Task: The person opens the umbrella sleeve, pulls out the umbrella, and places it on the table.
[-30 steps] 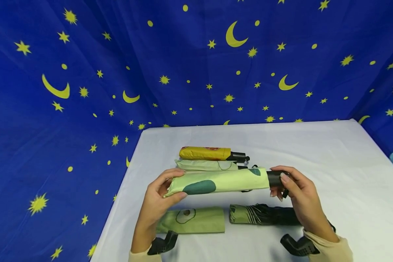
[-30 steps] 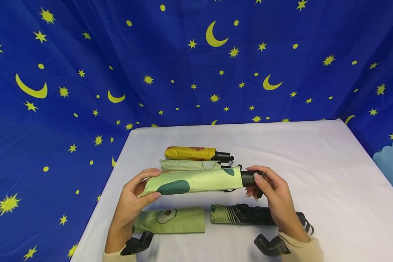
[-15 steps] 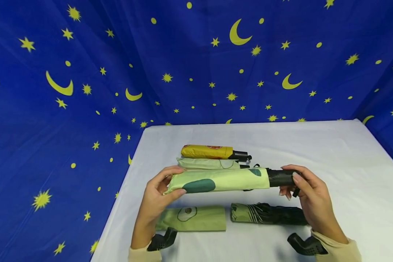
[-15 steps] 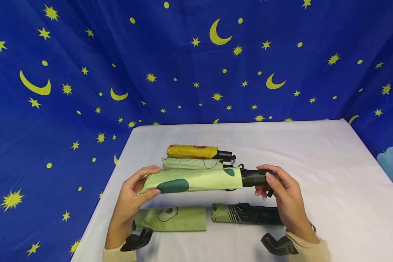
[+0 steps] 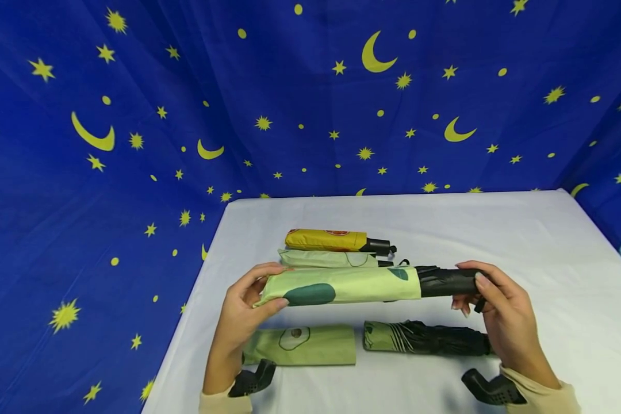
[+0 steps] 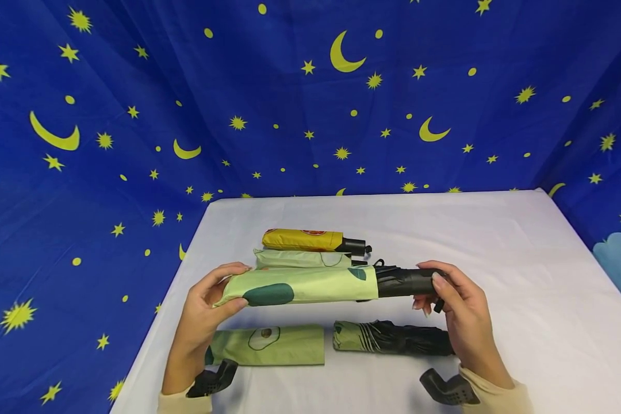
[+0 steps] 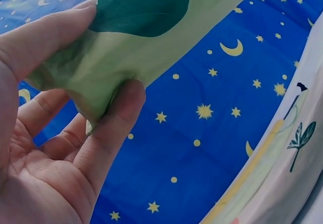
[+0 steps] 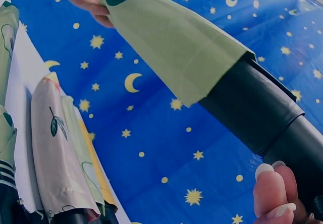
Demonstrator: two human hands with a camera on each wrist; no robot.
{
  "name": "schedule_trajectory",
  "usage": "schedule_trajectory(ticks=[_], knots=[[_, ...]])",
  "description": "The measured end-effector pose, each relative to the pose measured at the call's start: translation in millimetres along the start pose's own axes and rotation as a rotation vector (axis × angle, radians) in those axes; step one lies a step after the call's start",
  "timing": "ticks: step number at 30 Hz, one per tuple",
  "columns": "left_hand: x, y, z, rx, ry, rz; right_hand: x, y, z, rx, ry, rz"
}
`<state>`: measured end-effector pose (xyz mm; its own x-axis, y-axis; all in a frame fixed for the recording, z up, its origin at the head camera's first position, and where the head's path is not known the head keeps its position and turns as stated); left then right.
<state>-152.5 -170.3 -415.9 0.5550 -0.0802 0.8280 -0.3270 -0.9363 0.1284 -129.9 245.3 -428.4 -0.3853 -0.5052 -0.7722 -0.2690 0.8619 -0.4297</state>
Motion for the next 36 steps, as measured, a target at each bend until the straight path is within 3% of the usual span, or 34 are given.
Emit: schedule_trajectory(ticks=[7, 25, 36], knots=[[-1.4, 3.0, 4.5, 0.002, 0.016, 0.038, -0.1, 3.4, 1.4, 0.009, 0.0, -0.002], [-1.4, 10.6, 9.6, 0.044, 0.028, 0.006, -5.5, 9.0, 2.3, 0.01, 0.042, -0.062], [-2.4, 12.6, 12.8, 0.047, 0.044, 0.037, -6.9, 14.5, 7.1, 0.022, 0.056, -0.082]])
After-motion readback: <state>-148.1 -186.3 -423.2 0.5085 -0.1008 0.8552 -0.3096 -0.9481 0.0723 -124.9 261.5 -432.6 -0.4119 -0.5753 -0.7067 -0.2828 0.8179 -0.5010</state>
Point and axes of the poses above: each hand's wrist, its own z-axis away from the middle knuckle, its own y-axis out of the back of the hand, x = y × z, the point moved 4 cm from there along -z, towards the middle knuckle, and after that the axes turned 10 degrees about -z, right-handed, at the moved point
